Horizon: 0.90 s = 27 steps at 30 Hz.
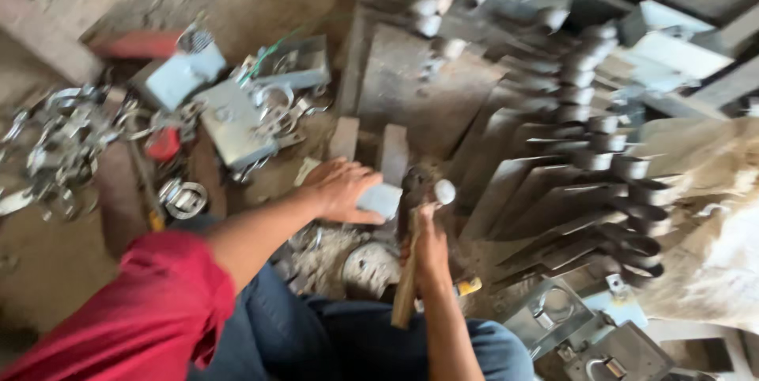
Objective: The person assembles a small metal box by fitting the sides and top together, hammering components into place, and then using a handheld arc welder to join the seams.
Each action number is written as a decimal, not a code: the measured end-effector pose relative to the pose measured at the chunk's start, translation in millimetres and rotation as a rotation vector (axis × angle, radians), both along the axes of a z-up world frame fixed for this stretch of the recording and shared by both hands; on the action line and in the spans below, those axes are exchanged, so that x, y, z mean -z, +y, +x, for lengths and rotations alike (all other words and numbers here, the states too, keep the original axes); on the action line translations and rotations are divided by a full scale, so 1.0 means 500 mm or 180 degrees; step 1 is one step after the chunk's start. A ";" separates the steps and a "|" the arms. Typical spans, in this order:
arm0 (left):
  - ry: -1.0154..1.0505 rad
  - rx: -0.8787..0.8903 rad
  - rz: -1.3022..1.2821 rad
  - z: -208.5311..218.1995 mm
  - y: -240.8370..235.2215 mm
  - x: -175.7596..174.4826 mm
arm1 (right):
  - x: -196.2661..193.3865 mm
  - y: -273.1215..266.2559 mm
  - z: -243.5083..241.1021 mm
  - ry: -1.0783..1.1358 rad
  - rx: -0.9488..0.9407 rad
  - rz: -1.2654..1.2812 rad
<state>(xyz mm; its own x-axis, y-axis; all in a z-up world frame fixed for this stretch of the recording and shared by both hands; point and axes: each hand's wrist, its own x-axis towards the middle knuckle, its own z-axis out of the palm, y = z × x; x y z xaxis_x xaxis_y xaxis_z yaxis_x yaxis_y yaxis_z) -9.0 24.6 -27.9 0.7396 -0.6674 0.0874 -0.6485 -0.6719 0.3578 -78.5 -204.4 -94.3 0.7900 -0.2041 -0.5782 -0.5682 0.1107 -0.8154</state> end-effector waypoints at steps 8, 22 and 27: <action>0.0626 0.0002 0.0420 -0.003 -0.006 0.096 | -0.004 -0.022 0.002 0.0080 0.0369 0.0318; -0.0081 -0.0774 0.0368 0.018 -0.022 0.062 | -0.006 -0.020 -0.002 0.0044 0.0325 0.0547; -0.0562 -0.0920 0.1445 0.089 -0.045 0.100 | -0.016 -0.013 -0.004 0.0001 0.0231 0.0476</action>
<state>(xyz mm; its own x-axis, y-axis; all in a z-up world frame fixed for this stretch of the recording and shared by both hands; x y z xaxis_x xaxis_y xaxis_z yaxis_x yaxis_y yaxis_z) 35.5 1.9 -77.7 0.8980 -0.4395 -0.0221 -0.4392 -0.8921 -0.1057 -80.5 -210.8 -86.5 0.7762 -0.1722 -0.6065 -0.5545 0.2715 -0.7867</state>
